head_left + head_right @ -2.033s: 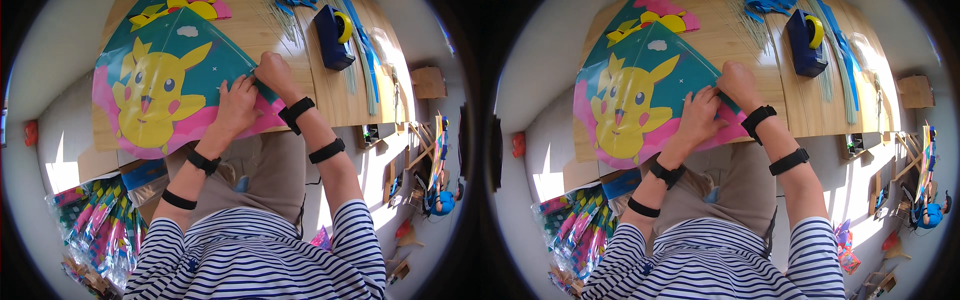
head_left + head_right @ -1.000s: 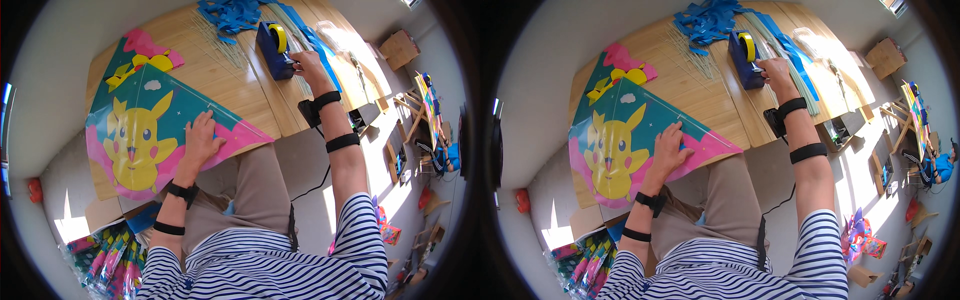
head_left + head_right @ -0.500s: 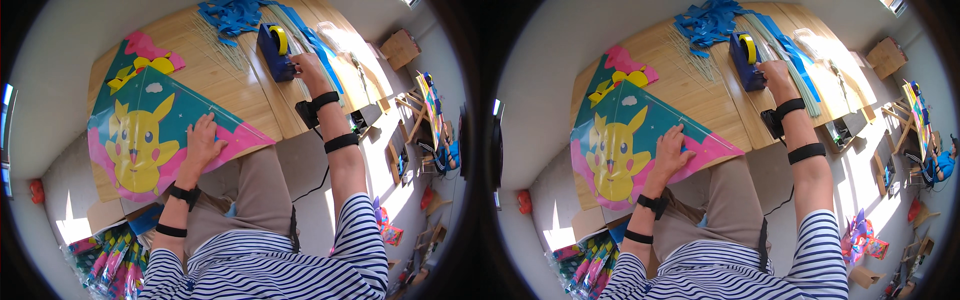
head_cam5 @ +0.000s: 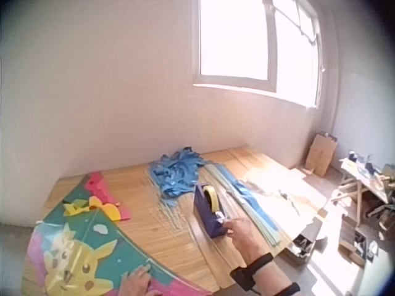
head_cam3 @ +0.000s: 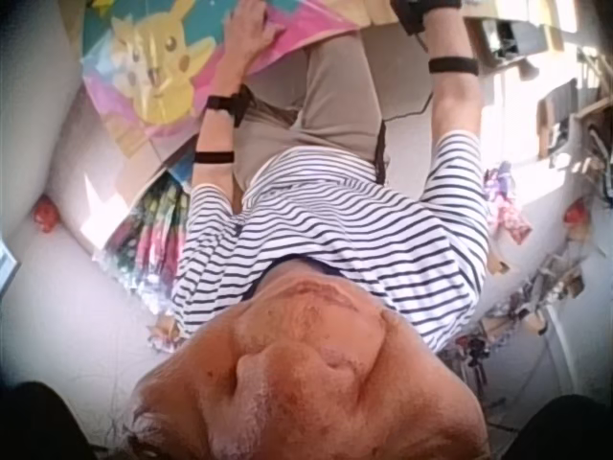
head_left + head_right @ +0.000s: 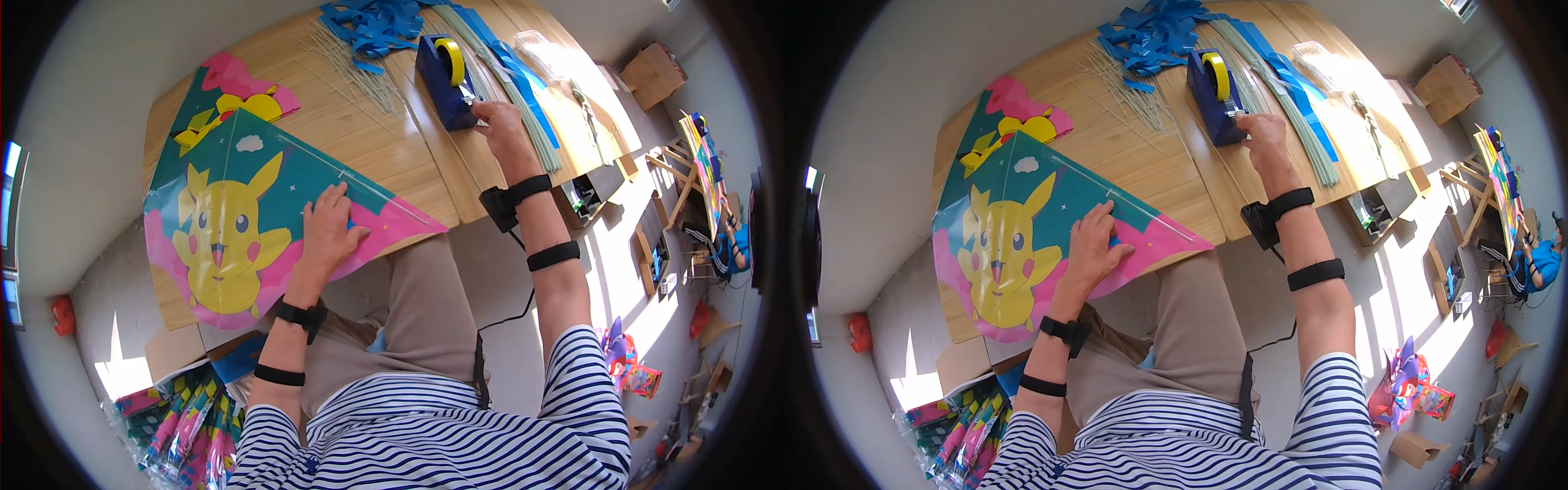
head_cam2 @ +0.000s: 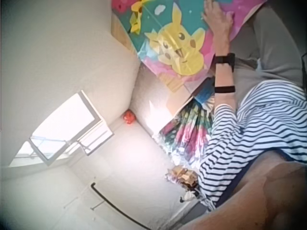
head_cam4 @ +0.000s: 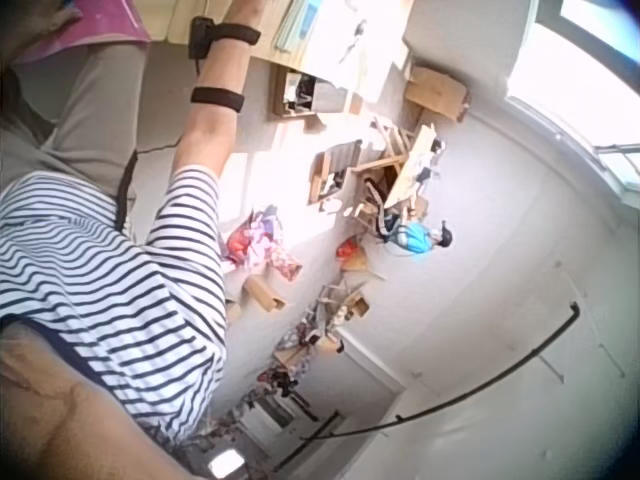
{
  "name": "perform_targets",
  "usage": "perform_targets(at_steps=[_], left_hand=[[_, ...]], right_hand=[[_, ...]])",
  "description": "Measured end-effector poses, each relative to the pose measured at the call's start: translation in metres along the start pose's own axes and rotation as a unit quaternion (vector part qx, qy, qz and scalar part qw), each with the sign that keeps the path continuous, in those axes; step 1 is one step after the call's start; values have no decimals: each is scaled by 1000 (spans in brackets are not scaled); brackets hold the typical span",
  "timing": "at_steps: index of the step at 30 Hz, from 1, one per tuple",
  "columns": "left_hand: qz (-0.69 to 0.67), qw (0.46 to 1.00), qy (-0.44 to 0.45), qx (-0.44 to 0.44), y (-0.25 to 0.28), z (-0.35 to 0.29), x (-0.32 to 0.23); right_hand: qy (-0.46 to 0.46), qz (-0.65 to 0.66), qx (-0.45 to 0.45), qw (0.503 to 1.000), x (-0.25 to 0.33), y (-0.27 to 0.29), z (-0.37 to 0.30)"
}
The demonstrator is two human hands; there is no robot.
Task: Assembling a Pikachu-themed kite by attaching sticks and using adhesive tape to secure parts.
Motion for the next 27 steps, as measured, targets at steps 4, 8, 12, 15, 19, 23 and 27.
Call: perform_targets(at_steps=[4, 8, 12, 15, 19, 23, 27], left_hand=[[-2, 1000, 3, 0, 0, -2, 3], [-6, 1000, 0, 4, 0, 0, -1], [-2, 1000, 0, -7, 0, -2, 2], [-3, 1000, -4, -14, 2, -3, 1], [-4, 1000, -3, -11, 3, -2, -1], [-11, 1000, 2, -8, 3, -2, 0], [-12, 1000, 5, -2, 2, -2, 1]], right_hand=[[-49, 73, 1, 996, -20, -2, -16], [-110, 238, -17, 965, -56, 11, -33], [-128, 278, 5, 952, -59, 4, -46], [-97, 252, 33, 962, -44, -9, -44], [-68, 193, -4, 979, -37, -11, -33], [-25, 116, -40, 992, -19, -11, -34], [4, 110, -62, 992, -10, -12, -36]])
Point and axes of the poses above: each hand's wrist, its own z-axis towards the middle knuckle, its own y-axis out of the back of the hand, x = y × z, the point moved 10 cm from there along z, towards the middle knuckle, and after that the axes turned 5 degrees about x, right-handed, at the moved point
